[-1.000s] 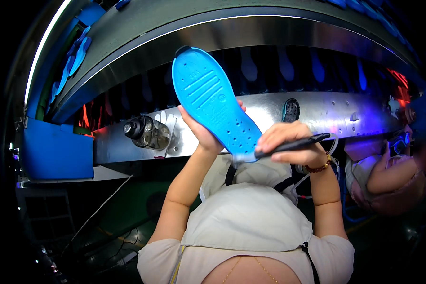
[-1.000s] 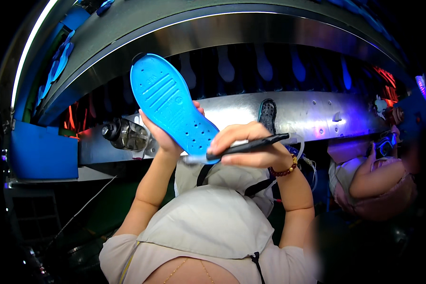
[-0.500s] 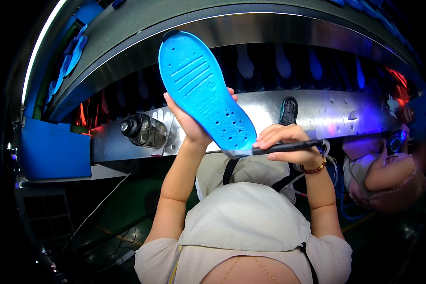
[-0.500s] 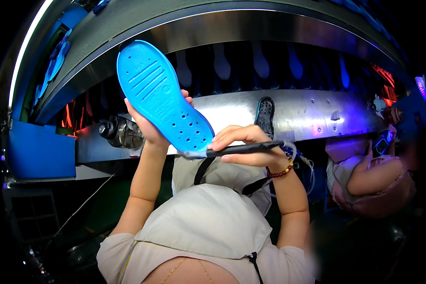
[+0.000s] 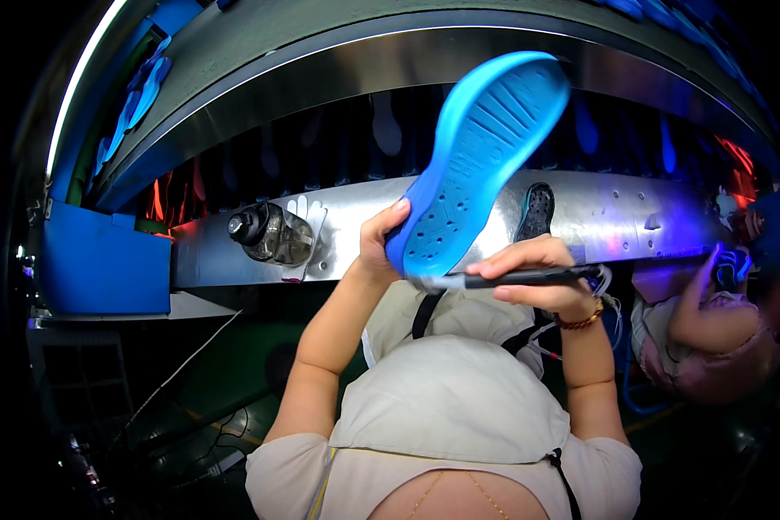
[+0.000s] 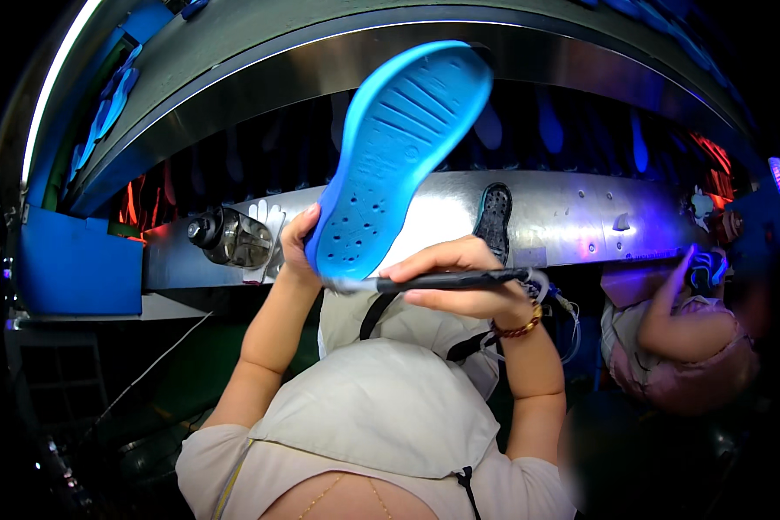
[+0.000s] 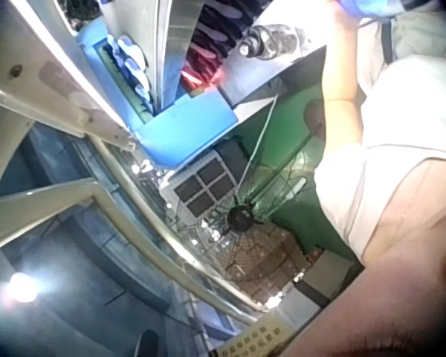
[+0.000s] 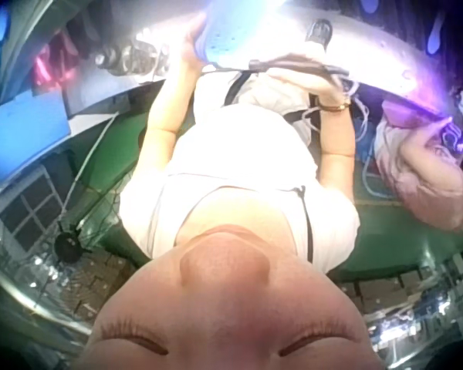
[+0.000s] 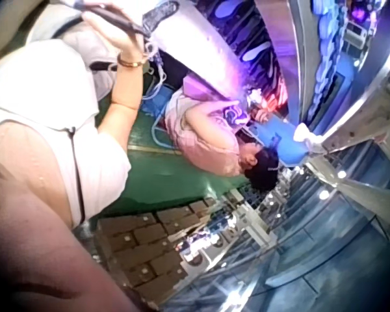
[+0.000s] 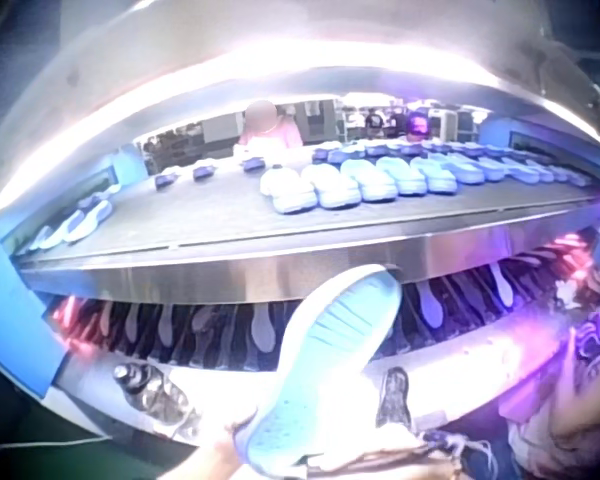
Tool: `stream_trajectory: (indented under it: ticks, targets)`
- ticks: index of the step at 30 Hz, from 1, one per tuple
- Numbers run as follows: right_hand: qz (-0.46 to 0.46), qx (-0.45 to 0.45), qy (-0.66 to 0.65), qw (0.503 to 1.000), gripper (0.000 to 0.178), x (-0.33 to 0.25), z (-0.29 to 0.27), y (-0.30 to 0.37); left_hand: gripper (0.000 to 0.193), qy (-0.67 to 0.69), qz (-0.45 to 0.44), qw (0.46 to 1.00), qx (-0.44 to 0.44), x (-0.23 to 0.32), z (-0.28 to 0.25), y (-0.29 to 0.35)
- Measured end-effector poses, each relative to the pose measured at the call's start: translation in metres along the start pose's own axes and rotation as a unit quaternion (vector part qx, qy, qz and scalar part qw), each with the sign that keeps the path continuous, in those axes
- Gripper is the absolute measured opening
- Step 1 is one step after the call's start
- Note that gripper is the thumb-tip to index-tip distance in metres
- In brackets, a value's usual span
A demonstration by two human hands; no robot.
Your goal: The person applies adhesive to the bottom of blue shoe soles using a brush, then places each sole onto a moving conveyor belt.
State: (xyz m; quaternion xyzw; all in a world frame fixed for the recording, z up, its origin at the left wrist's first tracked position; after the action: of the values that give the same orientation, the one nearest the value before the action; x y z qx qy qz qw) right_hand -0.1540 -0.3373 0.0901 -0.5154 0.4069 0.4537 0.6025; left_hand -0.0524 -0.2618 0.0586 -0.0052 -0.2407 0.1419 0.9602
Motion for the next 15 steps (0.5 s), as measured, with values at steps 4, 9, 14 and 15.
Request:
stream_trajectory:
  ticks: [4, 9, 14, 15]
  targets:
    - [0.049, 0.005, 0.049, 0.998, 0.022, -0.004, -0.007, -0.009, 0.062, -0.139, -0.096, 0.982, 0.081, -0.002, 0.002, -0.004]
    - [-0.056, -0.158, 0.137, 0.976, 0.022, -0.035, 0.008, -0.012, 0.063, -0.195, -0.256, 0.939, 0.121, -0.013, -0.006, 0.001]
    - [-0.045, -0.16, 0.152, 0.974, 0.021, -0.035, -0.001, -0.02, 0.069, -0.231, -0.336, 0.904, 0.13, -0.014, -0.021, 0.006]
    - [-0.034, -0.193, 0.155, 0.968, 0.021, -0.032, 0.003, -0.018, 0.069, -0.232, -0.337, 0.904, 0.127, -0.014, -0.019, 0.006]
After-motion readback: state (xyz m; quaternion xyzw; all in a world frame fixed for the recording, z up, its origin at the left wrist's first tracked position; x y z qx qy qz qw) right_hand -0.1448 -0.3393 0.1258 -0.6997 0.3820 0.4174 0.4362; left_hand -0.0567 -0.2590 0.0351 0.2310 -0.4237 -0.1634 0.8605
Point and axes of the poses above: each hand's wrist, its own y-axis away from the middle knuckle, its own z-axis out of the palm, x = y × z, the point moved 8 cm from there along -y, towards the middle knuckle, and after that the axes turned 3 degrees about x, right-handed, at the moved point
